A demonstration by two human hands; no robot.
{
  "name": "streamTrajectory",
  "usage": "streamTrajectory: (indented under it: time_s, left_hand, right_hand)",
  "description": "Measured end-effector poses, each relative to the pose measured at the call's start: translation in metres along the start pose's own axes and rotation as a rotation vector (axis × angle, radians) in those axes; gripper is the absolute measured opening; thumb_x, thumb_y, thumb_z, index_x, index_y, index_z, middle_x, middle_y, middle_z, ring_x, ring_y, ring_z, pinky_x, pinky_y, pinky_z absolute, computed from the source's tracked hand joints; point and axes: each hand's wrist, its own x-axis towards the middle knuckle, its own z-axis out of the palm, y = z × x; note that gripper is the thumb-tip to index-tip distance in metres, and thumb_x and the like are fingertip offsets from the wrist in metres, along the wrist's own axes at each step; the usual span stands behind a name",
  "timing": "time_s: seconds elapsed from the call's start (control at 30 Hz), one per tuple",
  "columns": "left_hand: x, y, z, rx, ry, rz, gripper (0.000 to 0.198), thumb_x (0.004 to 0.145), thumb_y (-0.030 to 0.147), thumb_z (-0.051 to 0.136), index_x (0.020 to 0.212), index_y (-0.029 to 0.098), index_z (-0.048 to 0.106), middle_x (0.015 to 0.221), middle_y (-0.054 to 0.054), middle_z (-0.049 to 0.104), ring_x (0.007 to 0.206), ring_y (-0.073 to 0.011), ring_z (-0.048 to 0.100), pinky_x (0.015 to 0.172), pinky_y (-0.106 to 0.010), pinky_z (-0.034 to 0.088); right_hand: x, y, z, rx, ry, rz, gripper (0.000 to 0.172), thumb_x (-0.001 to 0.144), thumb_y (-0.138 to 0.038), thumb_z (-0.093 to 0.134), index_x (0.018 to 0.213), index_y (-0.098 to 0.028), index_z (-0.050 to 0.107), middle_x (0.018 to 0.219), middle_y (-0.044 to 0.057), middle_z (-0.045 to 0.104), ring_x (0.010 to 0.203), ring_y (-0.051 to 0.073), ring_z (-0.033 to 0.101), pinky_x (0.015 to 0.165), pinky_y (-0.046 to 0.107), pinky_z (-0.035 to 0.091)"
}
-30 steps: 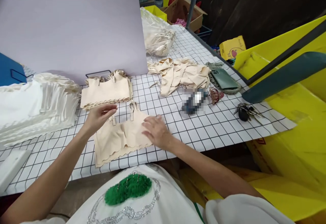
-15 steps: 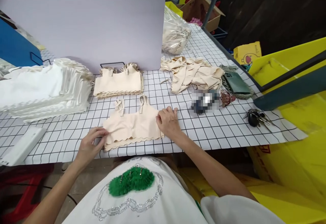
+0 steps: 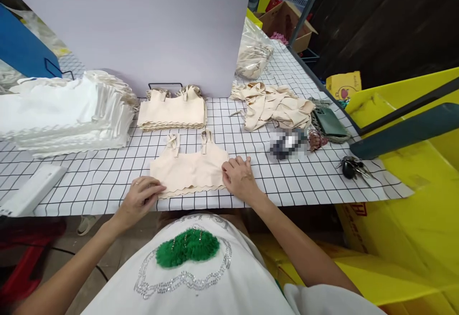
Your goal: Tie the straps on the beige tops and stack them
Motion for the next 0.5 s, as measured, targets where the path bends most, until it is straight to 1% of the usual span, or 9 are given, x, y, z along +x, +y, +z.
streamTrajectory:
  time_s: [0.07,0.1,0.17,0.23,0.27,0.3,0.33,0.4,0.5]
  left_hand:
    - [0.004,0.005,-0.001,-0.054,0.000,-0.061,0.027,0.097,0.014,0.047,0.101,0.023,0.072,0.106,-0.009,0.071,0.106,-0.0244,0.065,0.097,-0.047,0.051]
    - [0.008,0.008,0.000,-0.090,-0.010,-0.086,0.029,0.097,0.015,0.045,0.107,0.023,0.072,0.114,-0.010,0.070,0.113,-0.0250,0.064,0.102,-0.048,0.049]
    - [0.020,0.017,0.006,-0.140,-0.058,-0.096,0.037,0.100,0.019,0.042,0.130,0.023,0.063,0.137,-0.011,0.063,0.132,-0.0256,0.056,0.115,-0.051,0.040]
    - [0.029,0.025,0.018,-0.087,-0.118,-0.070,0.049,0.103,0.023,0.038,0.152,0.022,0.043,0.154,-0.011,0.050,0.147,-0.0253,0.042,0.123,-0.052,0.029]
    - [0.031,0.027,0.025,-0.017,-0.140,-0.061,0.053,0.104,0.026,0.037,0.157,0.022,0.035,0.159,-0.011,0.044,0.151,-0.0255,0.035,0.124,-0.051,0.027]
    - [0.030,0.027,0.031,0.070,-0.146,-0.057,0.055,0.105,0.029,0.037,0.159,0.023,0.032,0.162,-0.010,0.041,0.153,-0.0265,0.031,0.125,-0.051,0.026]
    - [0.026,0.025,0.037,0.164,-0.126,-0.062,0.057,0.104,0.034,0.041,0.159,0.026,0.033,0.164,-0.009,0.037,0.155,-0.0296,0.026,0.125,-0.053,0.023]
    - [0.014,0.015,0.045,0.289,-0.076,-0.099,0.061,0.103,0.038,0.043,0.161,0.028,0.028,0.168,-0.008,0.026,0.156,-0.0317,0.020,0.125,-0.053,0.021]
    - [0.000,-0.006,0.050,0.313,-0.024,-0.111,0.067,0.102,0.045,0.044,0.163,0.031,0.019,0.170,-0.008,0.022,0.156,-0.0324,0.019,0.126,-0.054,0.019]
  right_hand:
    - [-0.002,-0.007,0.000,-0.034,-0.002,0.028,0.018,0.094,-0.019,0.050,0.090,-0.016,0.067,0.095,0.012,0.069,0.097,0.030,0.060,0.102,0.059,0.038]
    - [-0.002,-0.013,0.002,-0.030,0.006,0.028,0.021,0.096,-0.021,0.049,0.096,-0.015,0.069,0.103,0.014,0.070,0.103,0.032,0.061,0.106,0.061,0.036]
    - [-0.001,-0.028,0.008,0.004,-0.012,-0.047,0.034,0.101,-0.033,0.046,0.120,-0.015,0.067,0.132,0.017,0.064,0.125,0.035,0.055,0.115,0.065,0.028]
    - [-0.004,-0.042,0.015,0.040,-0.095,-0.175,0.055,0.102,-0.046,0.043,0.148,-0.015,0.048,0.157,0.018,0.045,0.146,0.036,0.038,0.119,0.066,0.022]
    - [-0.007,-0.045,0.017,0.048,-0.148,-0.217,0.065,0.102,-0.052,0.042,0.155,-0.014,0.038,0.162,0.018,0.036,0.151,0.035,0.030,0.120,0.067,0.021]
    - [-0.012,-0.046,0.019,0.050,-0.194,-0.230,0.073,0.101,-0.056,0.041,0.159,-0.013,0.030,0.165,0.018,0.029,0.154,0.035,0.025,0.119,0.068,0.021]
    - [-0.018,-0.042,0.018,0.046,-0.228,-0.211,0.078,0.100,-0.060,0.041,0.161,-0.013,0.025,0.167,0.019,0.024,0.155,0.035,0.021,0.119,0.069,0.021]
    - [-0.028,-0.026,0.011,0.041,-0.270,-0.127,0.083,0.100,-0.064,0.039,0.162,-0.014,0.020,0.168,0.019,0.019,0.156,0.036,0.017,0.118,0.071,0.020]
    - [-0.021,0.006,-0.012,0.093,-0.297,-0.007,0.075,0.101,-0.063,0.035,0.161,-0.019,0.028,0.167,0.016,0.025,0.155,0.035,0.023,0.117,0.067,0.028]
